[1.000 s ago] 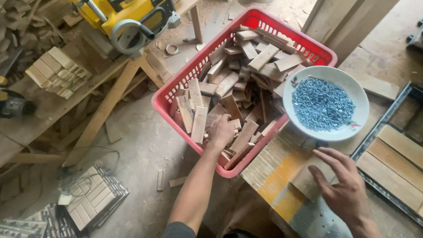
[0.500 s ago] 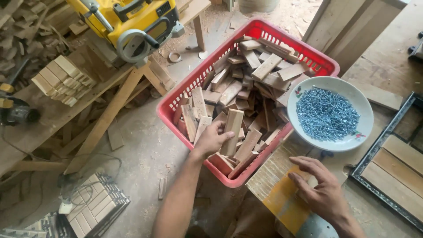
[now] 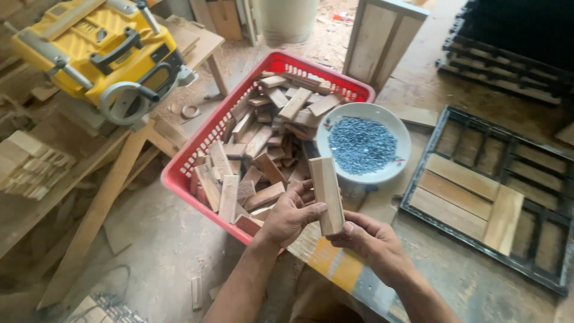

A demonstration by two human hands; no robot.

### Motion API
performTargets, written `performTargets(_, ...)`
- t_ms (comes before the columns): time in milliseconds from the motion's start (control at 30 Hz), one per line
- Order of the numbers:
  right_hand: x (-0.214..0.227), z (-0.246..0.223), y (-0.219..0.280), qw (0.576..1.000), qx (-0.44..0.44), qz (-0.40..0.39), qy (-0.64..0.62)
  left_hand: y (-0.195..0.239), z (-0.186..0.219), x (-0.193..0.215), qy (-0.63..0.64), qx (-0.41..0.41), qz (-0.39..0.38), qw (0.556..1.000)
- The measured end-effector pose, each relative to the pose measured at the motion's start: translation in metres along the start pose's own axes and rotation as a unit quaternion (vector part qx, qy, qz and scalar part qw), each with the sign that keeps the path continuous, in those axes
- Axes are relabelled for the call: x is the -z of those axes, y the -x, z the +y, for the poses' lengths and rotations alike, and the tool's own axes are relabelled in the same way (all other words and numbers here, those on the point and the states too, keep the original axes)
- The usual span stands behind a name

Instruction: Assembling wooden slats into a plastic grid to create decorative floor tiles, occasionally using a power drill for fastening.

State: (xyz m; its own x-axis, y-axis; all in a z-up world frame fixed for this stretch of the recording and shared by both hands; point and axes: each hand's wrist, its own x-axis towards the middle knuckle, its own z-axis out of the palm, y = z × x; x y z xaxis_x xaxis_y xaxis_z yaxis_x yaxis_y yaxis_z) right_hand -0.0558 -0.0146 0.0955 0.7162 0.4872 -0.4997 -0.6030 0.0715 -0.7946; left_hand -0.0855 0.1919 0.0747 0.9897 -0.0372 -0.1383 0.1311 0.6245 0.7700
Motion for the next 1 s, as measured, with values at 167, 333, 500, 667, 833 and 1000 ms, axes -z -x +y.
performTargets(167,0.050,0.005,0.018,0.986,0.057,0.050,-0.147,-0.036,-0.039,-0.046,0.064,0.029,-0.081,0.994)
performTargets(333,0.122,0.016,0.050,0.954,0.145,0.062,-0.257,-0.080,-0.092,-0.117,0.094,0.052,-0.183,0.977)
performTargets(500,0.203,0.024,0.067,0.894,0.300,0.267,-0.198,-0.112,-0.138,-0.202,-0.308,0.014,-0.158,0.938)
performTargets(667,0.236,0.005,0.084,0.777,0.207,0.552,0.221,-0.155,-0.187,-0.234,-0.604,-0.155,-0.217,0.751)
performTargets(833,0.256,0.028,0.070,0.648,0.193,0.577,0.458,-0.193,-0.215,-0.245,-0.770,-0.128,-0.266,0.566)
performTargets(1000,0.270,0.034,0.073,0.659,0.253,0.487,0.515,-0.205,-0.205,-0.257,-0.789,-0.052,-0.289,0.540)
